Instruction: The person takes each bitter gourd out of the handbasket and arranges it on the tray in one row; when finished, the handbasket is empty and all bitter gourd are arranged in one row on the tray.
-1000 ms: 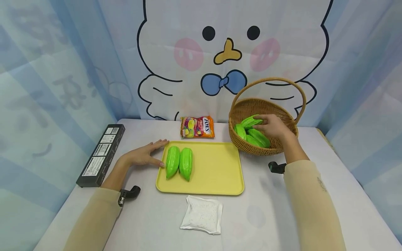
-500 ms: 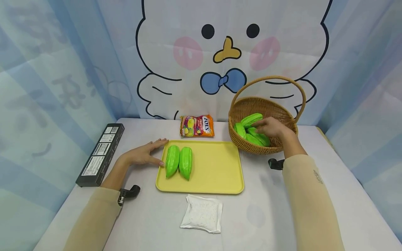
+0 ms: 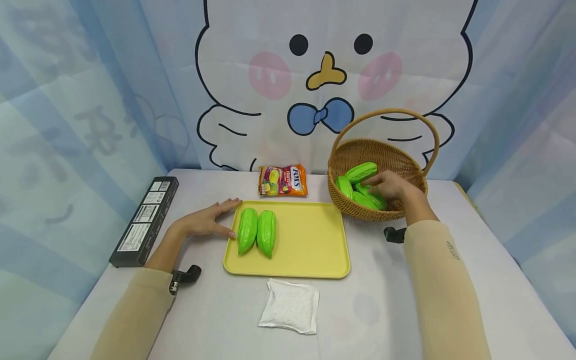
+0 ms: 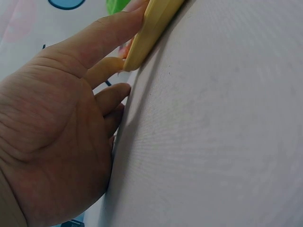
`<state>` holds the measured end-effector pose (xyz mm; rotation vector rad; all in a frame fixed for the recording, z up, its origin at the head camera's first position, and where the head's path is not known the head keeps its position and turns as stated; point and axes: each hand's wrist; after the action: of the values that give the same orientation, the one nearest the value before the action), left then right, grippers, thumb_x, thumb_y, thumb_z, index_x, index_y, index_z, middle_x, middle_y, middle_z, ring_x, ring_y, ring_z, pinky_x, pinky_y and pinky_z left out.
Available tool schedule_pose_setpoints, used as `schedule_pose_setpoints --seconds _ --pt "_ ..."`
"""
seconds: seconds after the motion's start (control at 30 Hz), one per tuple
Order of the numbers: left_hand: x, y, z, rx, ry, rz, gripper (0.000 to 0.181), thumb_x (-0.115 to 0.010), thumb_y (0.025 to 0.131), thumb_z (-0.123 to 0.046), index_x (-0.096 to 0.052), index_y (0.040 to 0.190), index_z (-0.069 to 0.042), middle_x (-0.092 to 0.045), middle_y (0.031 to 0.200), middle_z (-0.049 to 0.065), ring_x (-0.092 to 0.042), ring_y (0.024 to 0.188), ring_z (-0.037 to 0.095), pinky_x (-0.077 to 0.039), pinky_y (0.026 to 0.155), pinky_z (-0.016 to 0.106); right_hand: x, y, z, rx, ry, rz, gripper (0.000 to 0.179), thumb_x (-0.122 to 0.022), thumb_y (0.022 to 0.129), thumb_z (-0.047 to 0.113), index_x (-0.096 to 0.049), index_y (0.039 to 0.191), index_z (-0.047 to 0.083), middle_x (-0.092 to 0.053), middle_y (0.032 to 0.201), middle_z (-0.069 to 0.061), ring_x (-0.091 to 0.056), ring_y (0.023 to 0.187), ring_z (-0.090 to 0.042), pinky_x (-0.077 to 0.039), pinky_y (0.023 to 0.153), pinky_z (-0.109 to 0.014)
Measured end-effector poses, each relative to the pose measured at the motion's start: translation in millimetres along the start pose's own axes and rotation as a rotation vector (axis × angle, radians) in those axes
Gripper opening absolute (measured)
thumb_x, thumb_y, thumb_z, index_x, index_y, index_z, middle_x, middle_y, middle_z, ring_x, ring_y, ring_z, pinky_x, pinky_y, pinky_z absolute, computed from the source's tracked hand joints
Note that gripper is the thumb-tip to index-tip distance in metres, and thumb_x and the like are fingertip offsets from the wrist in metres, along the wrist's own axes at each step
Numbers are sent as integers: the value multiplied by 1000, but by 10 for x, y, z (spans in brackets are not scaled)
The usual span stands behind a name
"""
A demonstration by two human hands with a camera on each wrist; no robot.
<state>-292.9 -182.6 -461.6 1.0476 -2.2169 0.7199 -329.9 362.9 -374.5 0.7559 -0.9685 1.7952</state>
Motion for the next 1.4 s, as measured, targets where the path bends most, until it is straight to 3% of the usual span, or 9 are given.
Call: schedule_pose_setpoints --seconds 0.1,0.33,0.57,0.9,0.97,1.03,1.13,1.3,1.4 --pt "0 0 1 1 -1 3 105 -85 82 -50 -26 167 -27 -13 176 2 0 164 28 6 133 54 -2 14 -8 -17 2 14 40 -58 106 16 -61 145 8 -38 158 -36 -33 146 -54 -38 115 -70" --pt "0 -8 0 -4 -2 0 105 -85 83 -50 -26 167 -27 -14 176 2 -1 164 28 6 133 54 0 -9 22 -31 -9 15 42 -58 105 16 -60 147 9 -36 158 -37 -29 148 -56 -33 118 -73" --pt "3 0 -17 -4 -1 4 103 -84 83 -50 -27 166 -28 -14 176 2 -1 164 28 6 133 54 18 -75 32 -11 29 5 42 -55 106 11 -58 147 5 -34 159 -37 -35 145 -53 -42 112 -66" --pt "14 -1 -15 -8 -8 11 104 -85 83 -49 -27 167 -25 -15 176 3 -1 164 27 6 134 53 109 -153 42 34 121 -24 43 -54 107 11 -56 149 4 -36 161 -33 -24 151 -55 -33 118 -72" --pt "11 0 -9 -11 -11 14 105 -85 83 -48 -27 167 -25 -15 176 3 -1 164 27 6 134 52 120 -181 56 50 129 -47 42 -53 108 12 -56 149 5 -39 160 -31 -35 147 -50 -45 112 -63" --pt "8 0 -4 -11 -11 15 105 -85 83 -49 -27 167 -25 -15 176 2 -1 164 27 6 134 53 135 -210 74 55 139 -72 42 -52 109 14 -56 150 6 -45 156 -30 -52 125 -41 -54 93 -47" --pt "6 0 -3 -11 -10 13 105 -85 83 -50 -27 167 -25 -15 176 2 -1 164 27 6 134 53 161 -248 111 56 153 -122 41 -52 110 18 -57 150 10 -58 136 -25 -49 94 -24 -46 70 -32" --pt "9 -9 -15 -5 -12 6 106 -85 82 -51 -27 167 -25 -15 176 2 -1 164 28 6 133 54 200 -318 184 93 240 -185 42 -54 110 20 -57 151 12 -63 103 -12 -56 82 -13 -56 66 -26" --pt "11 -10 -22 -4 -7 5 105 -85 82 -52 -27 167 -25 -15 176 2 -1 164 28 6 133 54 194 -390 236 125 279 -201 43 -54 109 19 -55 152 14 -66 113 -12 -58 85 -11 -58 69 -26"
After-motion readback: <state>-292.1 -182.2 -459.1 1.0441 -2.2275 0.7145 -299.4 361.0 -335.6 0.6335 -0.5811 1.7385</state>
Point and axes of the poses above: each hand's wrist, its own y-axis towards the middle knuckle, its own x-axis out of the back of the hand, z = x × y
